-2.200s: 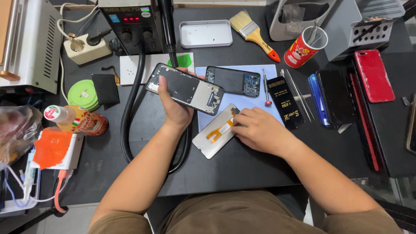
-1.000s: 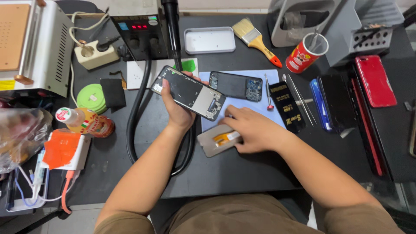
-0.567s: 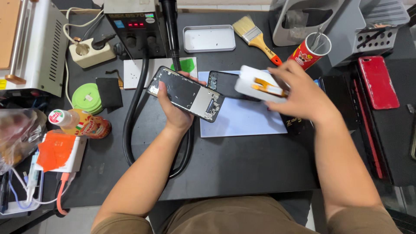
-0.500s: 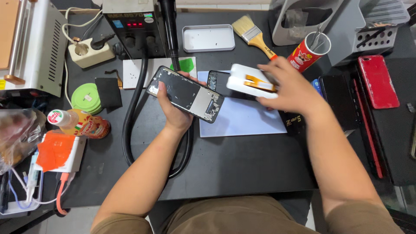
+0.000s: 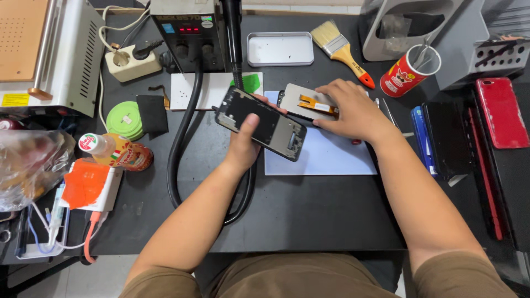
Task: The person disassembles a smartphone by prying open the case and separating the screen assembly from the body. They use a metal prying tool and tweezers to remove adhesive residue and internal components. The person handles the screen, battery, and internal frame throughout the process.
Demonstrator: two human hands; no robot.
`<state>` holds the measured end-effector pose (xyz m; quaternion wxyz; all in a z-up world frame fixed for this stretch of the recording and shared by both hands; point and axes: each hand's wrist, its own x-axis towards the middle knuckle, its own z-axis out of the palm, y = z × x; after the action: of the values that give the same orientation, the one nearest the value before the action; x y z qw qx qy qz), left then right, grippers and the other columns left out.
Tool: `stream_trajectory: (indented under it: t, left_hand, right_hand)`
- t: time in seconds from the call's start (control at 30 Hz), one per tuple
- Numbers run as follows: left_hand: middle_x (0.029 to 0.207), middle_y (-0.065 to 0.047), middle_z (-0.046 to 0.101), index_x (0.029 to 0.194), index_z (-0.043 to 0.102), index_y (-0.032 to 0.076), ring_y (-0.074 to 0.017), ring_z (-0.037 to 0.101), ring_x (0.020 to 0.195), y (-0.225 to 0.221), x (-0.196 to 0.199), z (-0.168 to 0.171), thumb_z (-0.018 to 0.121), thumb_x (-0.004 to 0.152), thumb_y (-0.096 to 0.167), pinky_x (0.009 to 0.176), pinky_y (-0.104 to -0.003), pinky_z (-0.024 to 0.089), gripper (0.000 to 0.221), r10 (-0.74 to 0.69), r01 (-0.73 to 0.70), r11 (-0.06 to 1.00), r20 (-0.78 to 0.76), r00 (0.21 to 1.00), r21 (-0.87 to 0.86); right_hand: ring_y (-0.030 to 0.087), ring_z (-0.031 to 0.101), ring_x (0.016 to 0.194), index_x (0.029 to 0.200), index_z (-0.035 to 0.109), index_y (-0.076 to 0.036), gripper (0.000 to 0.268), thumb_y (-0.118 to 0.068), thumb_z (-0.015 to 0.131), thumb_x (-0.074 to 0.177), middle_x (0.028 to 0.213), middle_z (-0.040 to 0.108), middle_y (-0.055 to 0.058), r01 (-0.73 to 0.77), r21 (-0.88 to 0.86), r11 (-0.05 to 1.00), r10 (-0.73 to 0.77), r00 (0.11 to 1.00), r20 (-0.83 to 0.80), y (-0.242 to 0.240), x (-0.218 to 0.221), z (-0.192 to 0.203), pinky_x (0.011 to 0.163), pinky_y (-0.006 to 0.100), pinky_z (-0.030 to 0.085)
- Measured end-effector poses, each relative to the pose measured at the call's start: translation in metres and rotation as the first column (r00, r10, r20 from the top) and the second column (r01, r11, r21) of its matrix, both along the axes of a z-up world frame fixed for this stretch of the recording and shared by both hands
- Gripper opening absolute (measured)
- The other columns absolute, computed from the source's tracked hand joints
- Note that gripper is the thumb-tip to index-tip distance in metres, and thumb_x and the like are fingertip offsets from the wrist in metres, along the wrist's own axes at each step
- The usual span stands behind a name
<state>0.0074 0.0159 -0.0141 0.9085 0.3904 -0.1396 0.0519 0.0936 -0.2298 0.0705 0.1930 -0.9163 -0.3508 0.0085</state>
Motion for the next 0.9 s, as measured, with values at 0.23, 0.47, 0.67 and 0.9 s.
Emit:
stream_trajectory:
  t: [0.23,0.47,0.67,0.9]
  left_hand:
    - [0.130,-0.015,0.065,0.140,0.046,0.004,-0.0283,0.064,0.130,-0.009,-0.003,-0.002,0.072,0.100,0.038,0.115,-0.044,0.051,0.059,0.015,-0.023,0.978,0.039,0.999,0.207]
    - [0.131,-0.013,0.062,0.141,0.044,0.002,-0.0274,0.062,0.130,-0.040,-0.012,-0.010,0.078,0.097,0.032,0.113,-0.044,0.051,0.063,-0.042,0.039,0.984,0.010,0.999,0.174]
    - [0.145,-0.007,0.051,0.152,0.034,0.008,-0.0227,0.049,0.140,-0.037,-0.011,0.027,0.077,0.094,0.048,0.123,-0.041,0.038,0.082,0.289,-0.353,0.898,0.252,0.924,0.263]
    - [0.143,-0.014,0.059,0.140,0.051,0.004,-0.0320,0.053,0.138,-0.005,-0.037,0.097,0.086,0.083,0.030,0.110,-0.043,0.042,0.072,-0.150,-0.635,0.186,0.661,0.736,0.750]
  right_hand:
    - [0.033,0.060,0.116,0.123,0.062,-0.006,0.051,-0.029,0.084,0.083,0.122,0.061,0.012,-0.121,0.300,0.946,0.037,0.961,0.273,-0.008,-0.069,0.018,0.101,0.045,0.049]
    - [0.032,0.064,0.106,0.117,0.066,-0.005,0.044,-0.009,0.081,0.077,0.112,0.065,0.010,-0.254,0.208,0.944,0.135,0.877,0.461,0.016,-0.104,0.014,0.089,0.045,0.050]
    - [0.030,0.068,0.102,0.113,0.070,-0.002,0.033,0.008,0.074,0.081,0.107,0.065,0.009,-0.259,0.274,0.926,0.058,0.817,0.574,0.013,-0.102,0.008,0.086,0.042,0.055]
    - [0.029,0.069,0.098,0.107,0.070,-0.002,0.028,0.006,0.074,0.080,0.105,0.069,0.009,-0.203,0.298,0.933,0.055,0.898,0.437,0.000,-0.102,-0.001,0.084,0.040,0.055]
